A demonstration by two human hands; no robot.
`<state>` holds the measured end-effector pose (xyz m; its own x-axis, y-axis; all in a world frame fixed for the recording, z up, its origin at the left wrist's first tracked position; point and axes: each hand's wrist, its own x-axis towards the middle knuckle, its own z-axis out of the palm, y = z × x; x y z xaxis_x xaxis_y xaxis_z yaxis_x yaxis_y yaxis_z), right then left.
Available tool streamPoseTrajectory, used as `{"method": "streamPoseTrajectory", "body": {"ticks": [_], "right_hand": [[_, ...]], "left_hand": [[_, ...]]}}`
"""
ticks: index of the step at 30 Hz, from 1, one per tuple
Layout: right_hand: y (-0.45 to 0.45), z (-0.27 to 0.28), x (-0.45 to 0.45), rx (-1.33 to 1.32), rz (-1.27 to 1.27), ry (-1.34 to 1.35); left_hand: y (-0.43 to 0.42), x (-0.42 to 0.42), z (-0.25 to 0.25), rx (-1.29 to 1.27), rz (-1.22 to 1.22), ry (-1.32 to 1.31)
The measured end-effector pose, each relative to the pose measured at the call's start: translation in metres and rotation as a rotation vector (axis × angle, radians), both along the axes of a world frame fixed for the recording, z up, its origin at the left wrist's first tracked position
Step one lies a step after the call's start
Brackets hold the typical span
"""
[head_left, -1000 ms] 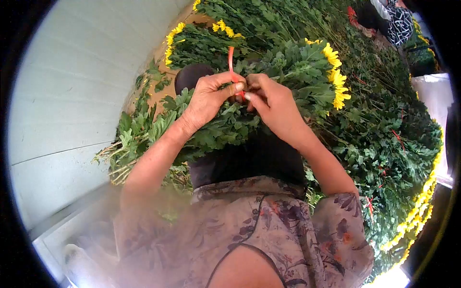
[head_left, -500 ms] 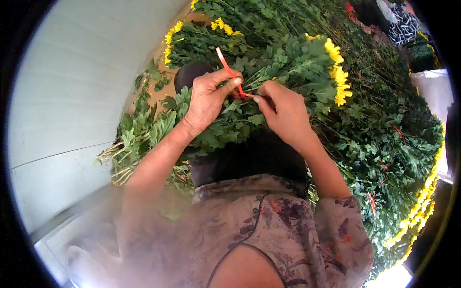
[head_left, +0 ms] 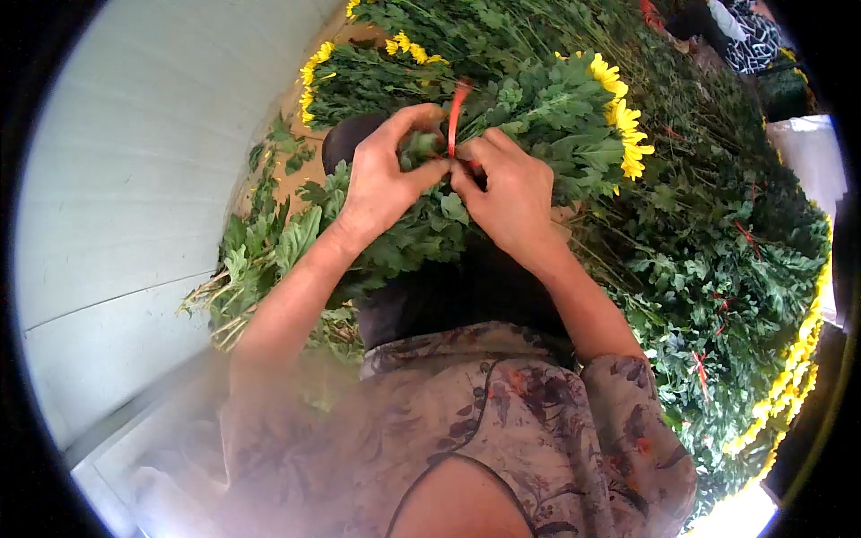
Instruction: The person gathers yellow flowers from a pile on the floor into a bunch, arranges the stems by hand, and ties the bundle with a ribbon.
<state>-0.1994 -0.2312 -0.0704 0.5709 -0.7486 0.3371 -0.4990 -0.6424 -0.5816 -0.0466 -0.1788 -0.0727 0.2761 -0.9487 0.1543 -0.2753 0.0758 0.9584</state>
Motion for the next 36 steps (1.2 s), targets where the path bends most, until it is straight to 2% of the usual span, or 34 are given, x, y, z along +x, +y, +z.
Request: {"method": "streamPoseTrajectory", "body": {"ticks": [2, 4, 6, 11, 13, 20, 25, 27, 29, 32, 34, 36], "right_hand": [[-0.001, -0.001, 0.002, 0.025, -0.015, -0.005], [-0.002, 0.001, 0.003, 0.054, -0.014, -0.036], [-0.001, 0.001, 0.005, 0.083, -0.006, -0.063], [-0.002, 0.001, 0.007, 0.074, -0.011, -0.050], [-0.002, 0.004, 0.008, 0.062, -0.007, -0.041], [-0.004, 0.011, 0.006, 0.058, 0.025, 0.047], [-0.010, 0.010, 0.000, 0.072, 0.085, 0.060], [-0.011, 0.008, -0.002, 0.099, 0.111, 0.039], [-0.012, 0.006, -0.004, 0.238, 0.109, -0.084], [-0.008, 0.005, -0.006, 0.243, 0.109, -0.109], [-0.007, 0.003, -0.007, 0.240, 0.122, -0.118], [-0.005, 0.002, -0.007, 0.239, 0.133, -0.127]], "left_hand": [[0.006, 0.000, 0.009, -0.069, 0.010, -0.364], [0.008, -0.001, 0.006, -0.049, 0.027, -0.392], [0.010, -0.003, 0.008, -0.060, 0.049, -0.546], [0.010, -0.004, 0.007, -0.073, 0.106, -0.543], [0.011, -0.003, 0.001, -0.145, 0.131, -0.464], [0.018, -0.006, 0.003, -0.116, 0.063, -0.458], [0.016, -0.005, -0.007, -0.342, 0.001, -0.562], [0.019, -0.004, -0.007, -0.328, 0.003, -0.551], [0.022, -0.004, -0.004, -0.316, 0.009, -0.545], [0.021, -0.008, -0.001, -0.225, 0.016, -0.501], [0.021, -0.014, 0.002, -0.111, 0.150, -0.368], [0.019, -0.016, -0.002, -0.076, 0.174, -0.318]]}}
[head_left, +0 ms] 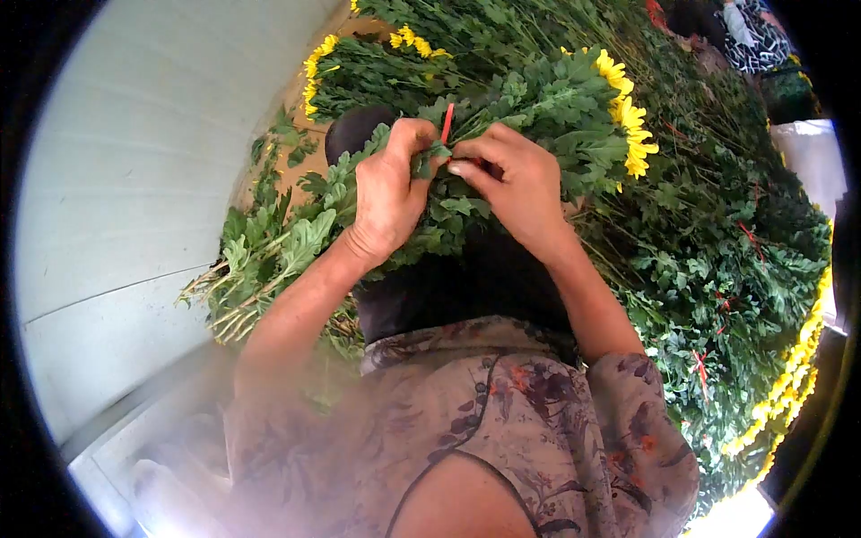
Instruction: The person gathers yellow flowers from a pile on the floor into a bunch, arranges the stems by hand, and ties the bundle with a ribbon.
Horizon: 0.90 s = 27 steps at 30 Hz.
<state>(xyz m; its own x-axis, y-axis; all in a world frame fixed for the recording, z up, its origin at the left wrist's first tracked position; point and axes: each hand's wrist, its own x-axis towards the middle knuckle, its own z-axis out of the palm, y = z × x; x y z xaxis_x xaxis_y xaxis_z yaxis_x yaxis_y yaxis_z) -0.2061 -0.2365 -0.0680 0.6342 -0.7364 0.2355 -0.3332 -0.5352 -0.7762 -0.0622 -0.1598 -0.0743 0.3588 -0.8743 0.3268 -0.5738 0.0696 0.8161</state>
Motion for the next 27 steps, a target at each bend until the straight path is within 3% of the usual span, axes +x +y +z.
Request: {"method": "streamPoseTrajectory", "body": {"ticks": [2, 7, 18, 21, 23, 27], "right_hand": [[0.000, 0.001, 0.003, -0.036, -0.041, 0.041], [-0.005, 0.002, 0.003, -0.030, -0.029, 0.076], [-0.005, 0.004, 0.003, 0.036, 0.009, 0.056], [0.000, 0.005, 0.000, -0.160, -0.001, 0.181], [-0.002, 0.003, -0.015, -0.403, -0.181, 0.347], [-0.001, -0.006, -0.039, -0.347, -0.161, 0.303]], "left_hand": [[-0.004, 0.004, -0.001, 0.021, 0.027, 0.052], [-0.007, 0.021, -0.006, 0.027, -0.207, 0.008], [-0.002, 0.022, -0.004, 0.031, -0.173, -0.046], [0.000, 0.027, -0.002, 0.046, -0.189, -0.050], [0.004, 0.026, -0.001, 0.059, -0.184, -0.042], [0.007, 0.016, 0.000, 0.070, -0.196, -0.011]]}}
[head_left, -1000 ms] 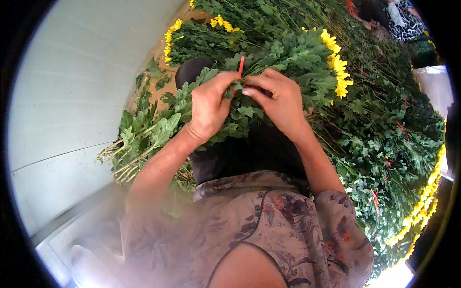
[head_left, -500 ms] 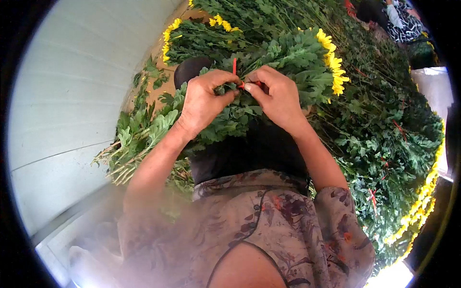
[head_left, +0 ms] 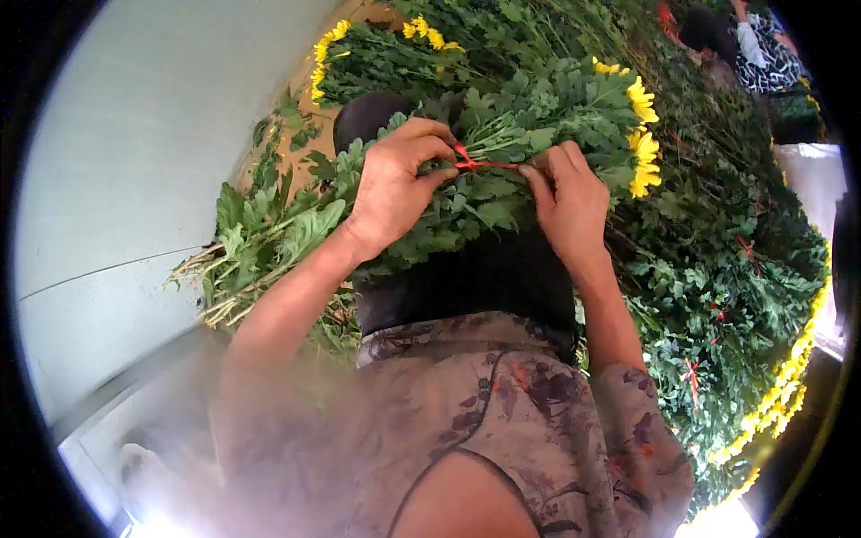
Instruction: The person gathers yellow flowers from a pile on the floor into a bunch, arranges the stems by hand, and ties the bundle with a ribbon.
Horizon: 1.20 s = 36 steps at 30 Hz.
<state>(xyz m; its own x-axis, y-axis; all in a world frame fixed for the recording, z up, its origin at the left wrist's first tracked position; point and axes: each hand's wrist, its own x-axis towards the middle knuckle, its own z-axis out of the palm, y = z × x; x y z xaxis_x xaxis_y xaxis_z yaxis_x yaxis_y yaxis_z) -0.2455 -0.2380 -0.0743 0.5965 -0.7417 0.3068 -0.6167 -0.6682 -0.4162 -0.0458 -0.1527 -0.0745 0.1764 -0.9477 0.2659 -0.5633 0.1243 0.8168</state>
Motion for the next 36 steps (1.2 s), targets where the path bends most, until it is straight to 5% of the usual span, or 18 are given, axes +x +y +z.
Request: {"method": "streamPoseTrajectory", "body": {"ticks": [5, 7, 10, 12, 13, 15, 17, 23, 25, 26, 27, 28, 29, 32, 33, 35, 36], "right_hand": [[0.009, 0.013, -0.017, 0.040, 0.101, -0.180], [0.035, 0.001, -0.046, 0.919, -0.056, -0.285], [0.059, -0.046, -0.051, 1.238, 0.085, -0.306], [0.071, -0.040, -0.030, 1.800, 0.117, -1.043], [0.064, -0.041, -0.025, 1.811, 0.175, -0.983], [0.026, -0.064, -0.011, 1.938, -0.104, -1.352], [0.026, -0.037, 0.015, 1.788, -0.404, -1.582], [-0.015, -0.012, -0.013, 1.575, -0.320, -1.623], [0.002, 0.025, -0.003, 1.290, -0.647, -1.461], [-0.029, 0.000, -0.037, 1.242, -0.429, -1.363], [-0.039, -0.004, -0.053, 1.165, -0.490, -1.346], [-0.036, 0.002, -0.065, 1.149, -0.430, -1.350], [-0.027, 0.014, -0.078, 1.067, -0.405, -1.406], [0.005, 0.035, -0.108, 1.036, -0.232, -1.494], [0.011, 0.044, -0.098, 1.039, -0.275, -1.540], [0.024, 0.063, -0.083, 1.036, -0.361, -1.631], [0.021, 0.066, -0.083, 1.069, -0.230, -1.539]], "left_hand": [[0.015, 0.005, -0.006, -0.042, 0.161, -0.132], [0.036, 0.005, 0.019, -0.045, 0.134, -0.496], [0.036, -0.018, 0.007, 0.220, -0.047, -0.656], [0.026, -0.038, 0.003, 0.063, -0.006, -0.652], [0.024, -0.045, 0.003, -0.071, 0.035, -0.631], [0.007, -0.043, 0.009, -0.107, -0.005, -0.656], [-0.010, -0.047, 0.006, -0.250, 0.064, -0.612], [-0.014, -0.068, 0.035, -0.508, 0.276, -0.664], [0.025, -0.043, 0.066, -0.383, 0.214, -0.711], [0.050, -0.018, 0.085, -0.316, 0.183, -0.724], [0.070, 0.009, 0.098, -0.187, 0.133, -0.740], [0.073, 0.025, 0.078, -0.212, 0.261, -0.677], [0.068, 0.057, 0.053, -0.266, 0.140, -0.515], [0.083, 0.125, 0.012, 0.121, 0.091, -0.465], [0.086, 0.127, 0.016, 0.261, 0.093, -0.090], [0.108, 0.188, -0.061, 0.305, 0.219, -0.293], [0.114, 0.186, -0.066, 0.271, 0.248, -0.155]]}}
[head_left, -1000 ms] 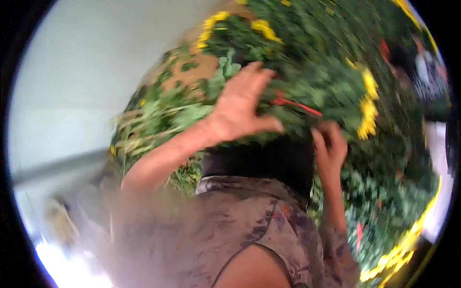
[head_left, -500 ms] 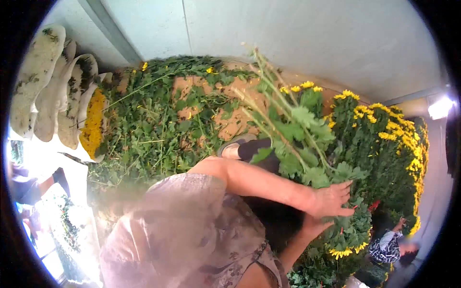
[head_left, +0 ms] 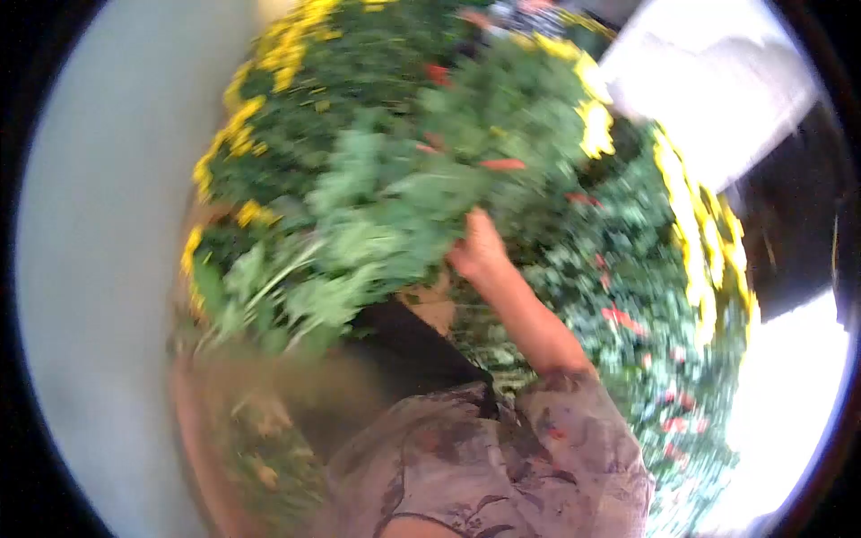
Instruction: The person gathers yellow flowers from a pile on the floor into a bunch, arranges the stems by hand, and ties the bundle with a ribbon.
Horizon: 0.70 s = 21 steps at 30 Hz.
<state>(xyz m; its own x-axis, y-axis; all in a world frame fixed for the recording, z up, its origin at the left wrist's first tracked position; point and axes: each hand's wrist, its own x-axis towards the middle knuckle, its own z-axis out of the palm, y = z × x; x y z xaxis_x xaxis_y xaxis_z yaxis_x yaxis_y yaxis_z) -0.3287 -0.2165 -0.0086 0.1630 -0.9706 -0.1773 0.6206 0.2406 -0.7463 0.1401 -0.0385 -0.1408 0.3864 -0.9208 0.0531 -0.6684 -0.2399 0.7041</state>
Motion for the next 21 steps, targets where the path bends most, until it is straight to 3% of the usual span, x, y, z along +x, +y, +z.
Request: {"method": "streamPoseTrajectory", "body": {"ticks": [1, 3, 4, 5, 7, 11, 12, 14, 16, 17, 18, 19, 20, 21], "right_hand": [[0.008, -0.008, 0.003, -0.037, -0.047, 0.015], [0.012, 0.022, 0.009, -0.077, -0.024, 0.016], [0.003, 0.024, 0.003, -0.082, -0.054, 0.010], [-0.010, 0.022, -0.005, -0.357, -0.046, 0.165], [-0.027, 0.030, -0.045, -0.612, -0.087, 0.343], [-0.002, 0.099, -0.075, -0.489, -0.428, 0.088], [0.002, 0.102, -0.093, -0.527, -0.475, 0.200], [0.021, 0.111, -0.132, -0.374, -0.623, 0.467], [0.051, 0.126, -0.165, -0.462, -0.744, 0.563], [0.055, 0.125, -0.201, -0.494, -0.671, 0.543], [0.087, 0.145, -0.193, -0.676, -0.802, 0.581], [0.107, 0.155, -0.218, -0.578, -0.908, 0.711], [0.128, 0.164, -0.242, -0.463, -1.002, 0.836], [0.161, 0.182, -0.237, -0.412, -0.960, 0.854]], "left_hand": [[0.020, 0.011, -0.024, -0.013, 0.009, -0.074], [0.013, 0.025, -0.028, -0.037, -0.003, -0.154], [0.008, 0.029, -0.017, -0.056, 0.016, -0.059], [0.002, 0.033, -0.006, -0.073, 0.035, 0.040], [-0.050, -0.021, 0.006, -0.096, 0.014, 0.075], [-0.110, -0.060, 0.033, -0.111, -0.106, -0.010], [-0.126, -0.069, 0.031, -0.108, -0.156, -0.048], [-0.164, -0.087, 0.011, -0.176, -0.335, -0.051], [-0.200, -0.103, -0.011, -0.191, -0.438, -0.194], [-0.223, -0.099, -0.042, -0.190, -0.476, -0.191], [-0.245, -0.087, -0.087, -0.138, -0.475, -0.395], [-0.263, -0.082, -0.119, -0.092, -0.470, -0.598], [-0.271, -0.084, -0.136, -0.097, -0.509, -0.591], [-0.272, -0.085, -0.147, 0.143, -0.583, -0.601]]}}
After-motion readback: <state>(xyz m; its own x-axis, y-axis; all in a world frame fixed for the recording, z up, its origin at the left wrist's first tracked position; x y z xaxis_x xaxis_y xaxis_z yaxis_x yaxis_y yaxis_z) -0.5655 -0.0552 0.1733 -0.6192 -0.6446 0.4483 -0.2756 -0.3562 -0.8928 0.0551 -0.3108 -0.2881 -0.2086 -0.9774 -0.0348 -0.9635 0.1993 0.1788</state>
